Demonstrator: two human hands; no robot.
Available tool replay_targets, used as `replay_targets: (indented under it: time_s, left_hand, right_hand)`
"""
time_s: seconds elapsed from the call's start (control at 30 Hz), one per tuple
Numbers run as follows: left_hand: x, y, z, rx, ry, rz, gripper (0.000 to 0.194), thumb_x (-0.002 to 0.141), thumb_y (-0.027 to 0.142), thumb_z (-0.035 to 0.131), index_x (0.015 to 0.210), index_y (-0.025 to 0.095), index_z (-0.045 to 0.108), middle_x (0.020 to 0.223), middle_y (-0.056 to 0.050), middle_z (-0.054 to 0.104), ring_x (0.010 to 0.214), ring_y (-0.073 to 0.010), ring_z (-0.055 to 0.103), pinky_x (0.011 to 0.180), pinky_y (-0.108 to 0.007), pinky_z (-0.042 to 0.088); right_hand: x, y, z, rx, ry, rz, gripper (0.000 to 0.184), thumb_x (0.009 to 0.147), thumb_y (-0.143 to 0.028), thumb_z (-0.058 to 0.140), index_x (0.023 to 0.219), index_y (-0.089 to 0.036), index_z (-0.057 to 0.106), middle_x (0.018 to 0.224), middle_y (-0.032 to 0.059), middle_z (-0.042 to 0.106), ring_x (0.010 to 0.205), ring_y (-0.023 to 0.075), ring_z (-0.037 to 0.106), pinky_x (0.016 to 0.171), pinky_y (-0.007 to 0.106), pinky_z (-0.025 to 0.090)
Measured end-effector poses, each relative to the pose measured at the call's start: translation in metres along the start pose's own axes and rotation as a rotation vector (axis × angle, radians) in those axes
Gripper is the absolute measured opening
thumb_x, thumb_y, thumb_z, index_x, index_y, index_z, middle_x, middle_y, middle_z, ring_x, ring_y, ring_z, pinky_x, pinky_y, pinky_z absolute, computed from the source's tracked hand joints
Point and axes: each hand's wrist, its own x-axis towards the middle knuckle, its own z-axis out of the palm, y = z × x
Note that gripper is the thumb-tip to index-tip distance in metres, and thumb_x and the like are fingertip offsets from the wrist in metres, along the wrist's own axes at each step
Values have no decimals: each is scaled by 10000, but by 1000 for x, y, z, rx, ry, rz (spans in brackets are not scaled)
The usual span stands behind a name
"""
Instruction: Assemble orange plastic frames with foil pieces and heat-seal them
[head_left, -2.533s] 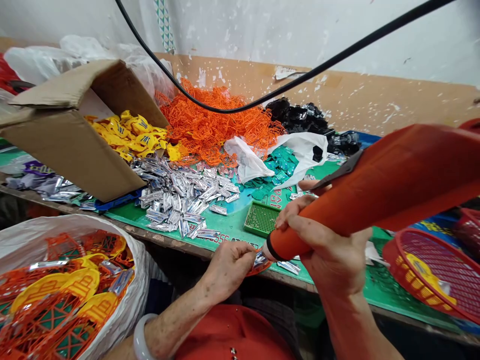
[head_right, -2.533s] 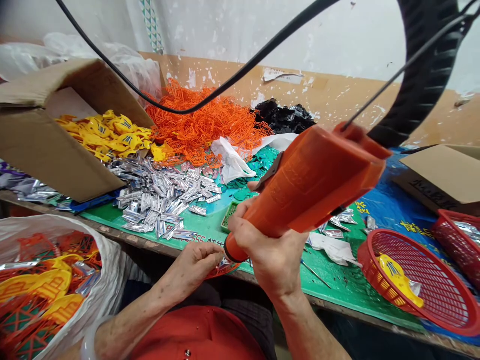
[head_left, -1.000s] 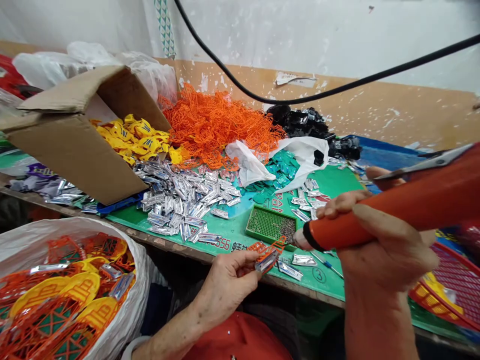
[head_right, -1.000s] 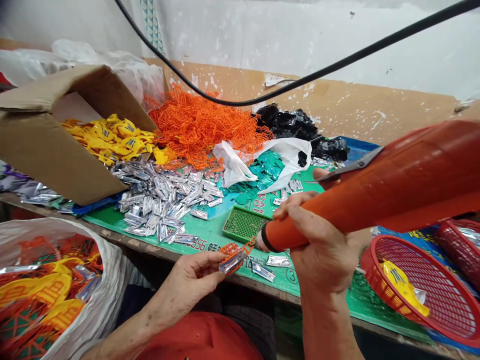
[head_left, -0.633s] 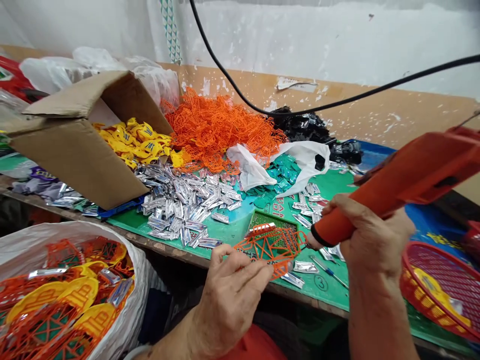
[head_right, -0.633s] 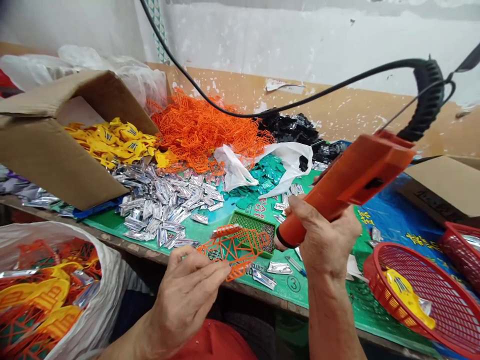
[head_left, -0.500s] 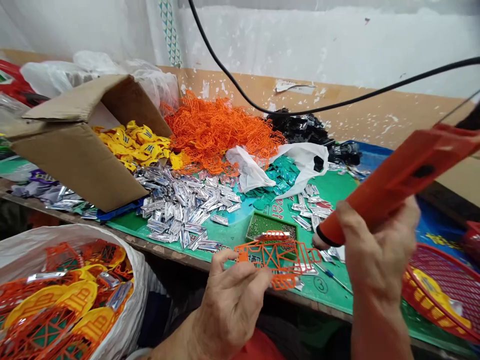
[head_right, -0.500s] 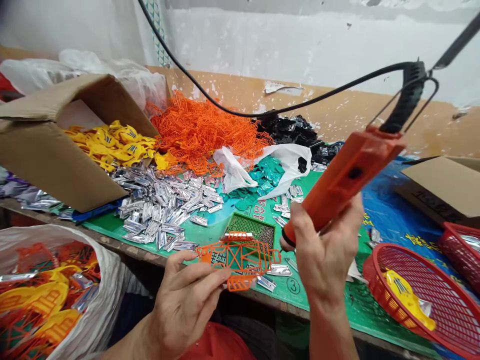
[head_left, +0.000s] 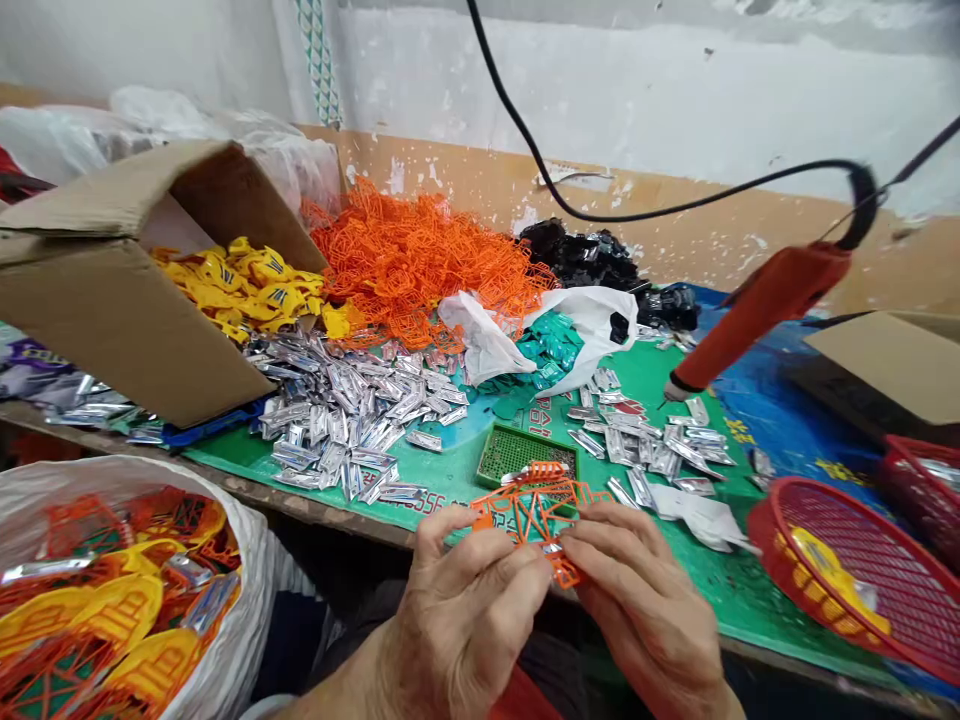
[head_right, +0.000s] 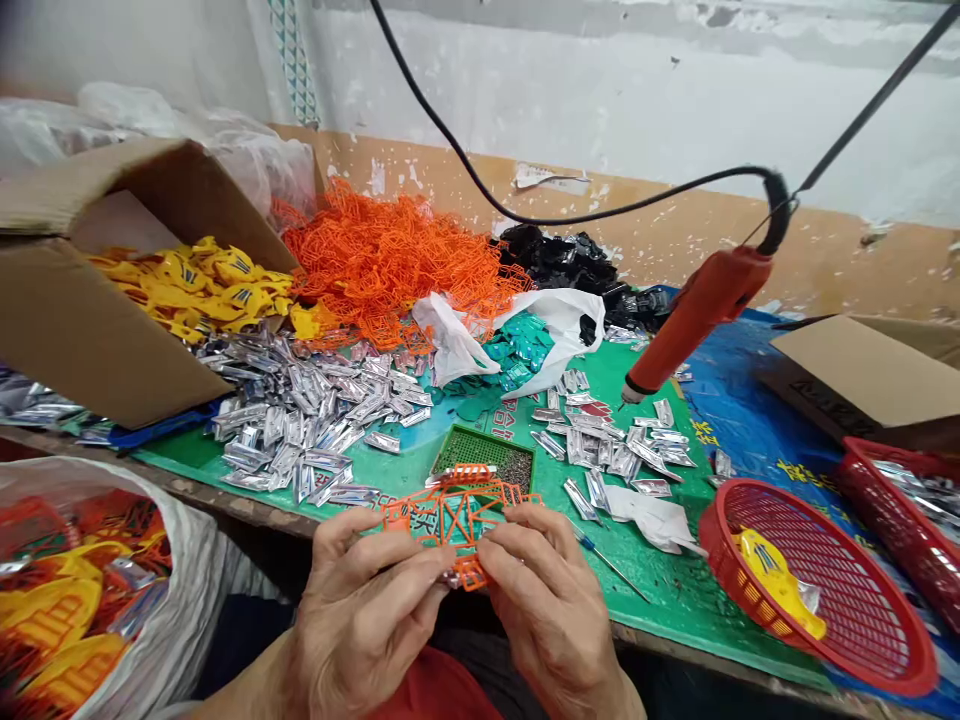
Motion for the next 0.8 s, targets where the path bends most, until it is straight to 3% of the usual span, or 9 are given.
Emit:
replay_targets:
  time_s: [0.27, 0.47, 0.7, 0.8]
  left_hand:
    - [8, -5, -1, 67, 34, -47, 291, 746, -27, 664, 991, 98, 569, 843, -18, 719, 852, -148, 580, 970, -444, 369]
    - [10, -9, 1, 17, 12, -65, 347, 750, -34, 640, 1050, 107, 536, 883, -37, 670, 864, -167, 556, 923, -420, 414]
    - [9, -19, 3, -7, -116, -103, 319, 802, -4, 575, 1101, 106, 561, 884, -47, 701, 883, -204, 536, 833, -369, 442]
    - [10, -25, 4, -44, -180, -129, 234, 836, 39, 557, 1037, 148, 604, 851, -26, 713, 839, -201, 542, 785, -346, 456]
  right_hand:
    - [2, 1, 11, 85, 14, 50, 265, 844, -53, 558, 1050, -206, 624, 868, 56, 699, 963, 200, 617, 812, 351, 535]
    - [-2, 5, 14, 130, -14, 76, 260, 839, -48, 573, 1054, -191, 610, 880, 56, 676, 962, 192, 595, 839, 340, 512]
    - [0, 7, 23, 81, 6, 55, 296, 814, 24, 549, 1036, -164, 603, 875, 55, 662, 931, 169, 573, 867, 328, 484]
    - [2, 7, 29, 92, 25, 34, 320, 798, 50, 532, 1035, -156, 593, 858, 52, 650, 875, 160, 569, 825, 328, 490]
